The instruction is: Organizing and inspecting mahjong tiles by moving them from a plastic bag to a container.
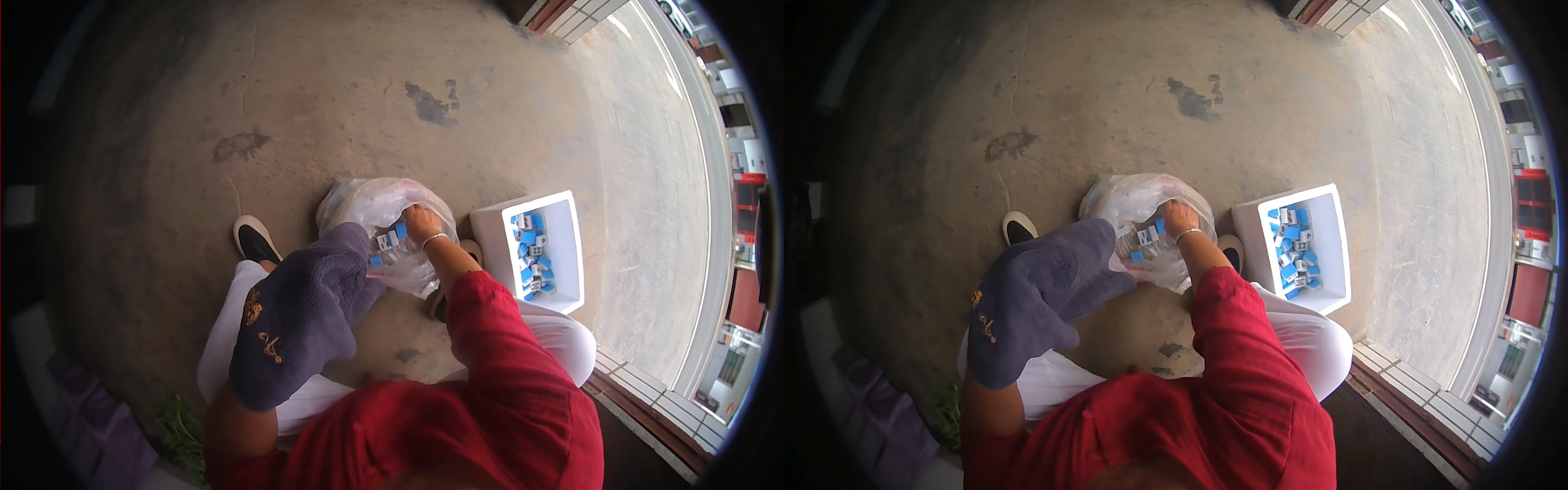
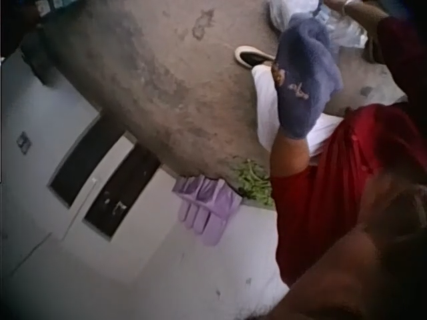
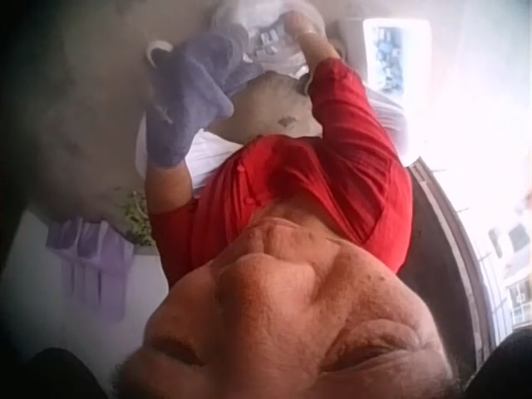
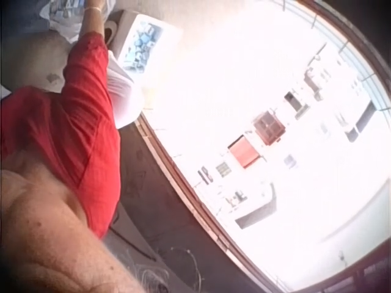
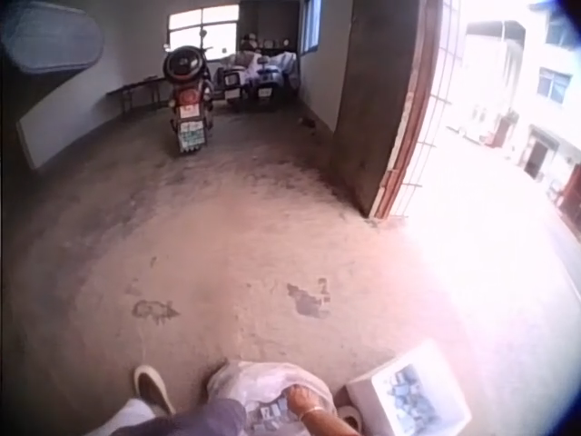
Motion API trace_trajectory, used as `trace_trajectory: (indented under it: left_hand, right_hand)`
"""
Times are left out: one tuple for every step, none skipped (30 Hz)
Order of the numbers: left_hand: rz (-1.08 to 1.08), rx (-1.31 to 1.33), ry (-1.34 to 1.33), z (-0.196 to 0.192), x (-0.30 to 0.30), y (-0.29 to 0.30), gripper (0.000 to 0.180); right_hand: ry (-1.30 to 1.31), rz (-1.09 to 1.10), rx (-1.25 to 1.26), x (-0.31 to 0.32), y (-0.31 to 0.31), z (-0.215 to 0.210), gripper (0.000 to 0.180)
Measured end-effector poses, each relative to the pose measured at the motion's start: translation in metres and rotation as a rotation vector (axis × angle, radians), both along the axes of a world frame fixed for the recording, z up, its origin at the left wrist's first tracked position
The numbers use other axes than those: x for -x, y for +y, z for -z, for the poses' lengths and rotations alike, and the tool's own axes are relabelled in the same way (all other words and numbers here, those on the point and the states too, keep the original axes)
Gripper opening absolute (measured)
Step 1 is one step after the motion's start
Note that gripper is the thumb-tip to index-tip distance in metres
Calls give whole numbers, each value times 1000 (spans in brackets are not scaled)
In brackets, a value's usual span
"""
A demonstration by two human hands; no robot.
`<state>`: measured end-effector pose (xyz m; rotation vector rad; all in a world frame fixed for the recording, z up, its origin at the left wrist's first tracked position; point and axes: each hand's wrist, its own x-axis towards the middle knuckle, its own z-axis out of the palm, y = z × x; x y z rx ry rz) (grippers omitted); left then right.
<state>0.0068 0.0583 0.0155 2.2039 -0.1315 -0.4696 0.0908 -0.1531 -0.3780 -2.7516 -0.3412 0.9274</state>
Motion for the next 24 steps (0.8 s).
trace_trajectory:
  left_hand:
    - [1, -2, -1, 0, 1, 2, 44]
    - [-37, 9, 1, 1, 2, 1, 41]
    - [-71, 25, 1, 5, 4, 0, 38]
    - [-100, 45, -1, 9, 8, -1, 35]
    - [-117, 71, -15, 14, 11, -3, 32]
    - [-141, 78, -35, 14, 18, -1, 30]
    - [-172, 54, -64, 1, 30, 3, 27]
    - [-187, 66, -85, 4, 39, 10, 25]
    - [-190, 92, -101, 8, 45, 14, 23]
    - [-171, 161, -102, 26, 43, 16, 21]
    - [-198, 145, -118, 17, 51, 22, 20]
    - [-162, 212, -132, 21, 41, 12, 19]
    - [-125, 226, -145, 26, 37, 12, 19]
    - [-31, 172, -210, 27, 37, 17, 21]
    - [60, 126, -273, 34, 38, 23, 31]
    - [0, 112, -193, 49, 44, 30, 27]
    - [-21, 93, -200, 42, 46, 33, 27]
    - [17, 64, -220, 33, 42, 29, 30]
    - [52, 33, -239, 20, 37, 23, 33]
    - [93, 3, -256, 7, 30, 14, 35]
    - [136, -27, -272, -3, 25, 7, 39]
    - [176, -58, -288, -8, 23, 4, 42]
    - [170, -66, -298, -8, 24, 6, 42]
    - [161, -61, -339, -4, 24, 7, 38]
  right_hand:
    - [-28, 11, 9, 4, 3, -4, 45]
    - [-37, 23, 17, 8, -1, -7, 45]
    - [-99, 63, 15, 14, -6, -9, 42]
    - [-165, 107, 18, 21, -12, -13, 40]
    - [-205, 175, -14, 29, -21, -11, 38]
    - [-74, 188, 47, 31, -16, -10, 38]
    - [-61, 154, 14, 36, 3, -14, 38]
    - [-56, 141, 22, 42, 13, -16, 30]
    - [-20, 158, -3, 47, 12, -9, 25]
    - [-44, 191, -25, 56, -9, 5, 23]
    - [-41, 106, -50, 59, 9, -3, 23]
    - [-9, 314, -48, 60, -24, 34, 23]
    - [-38, 333, -55, 65, -28, 42, 23]
    - [-30, 348, -50, 68, -22, 38, 23]
    - [-21, 362, -36, 72, -20, 31, 23]
    - [-29, 369, -36, 79, -21, 25, 23]
    - [-91, 218, -18, 84, -11, 12, 23]
    - [-161, 85, 18, 86, -12, 2, 23]
    - [-173, 79, 16, 87, -12, 0, 23]
    - [-176, 81, 34, 89, -14, -2, 24]
    - [-179, 84, 51, 92, -16, -4, 24]
    - [-169, 78, 71, 93, -18, -1, 25]
    - [-179, 72, 64, 92, -17, -3, 25]
    - [-160, 26, 106, 91, -15, -6, 24]
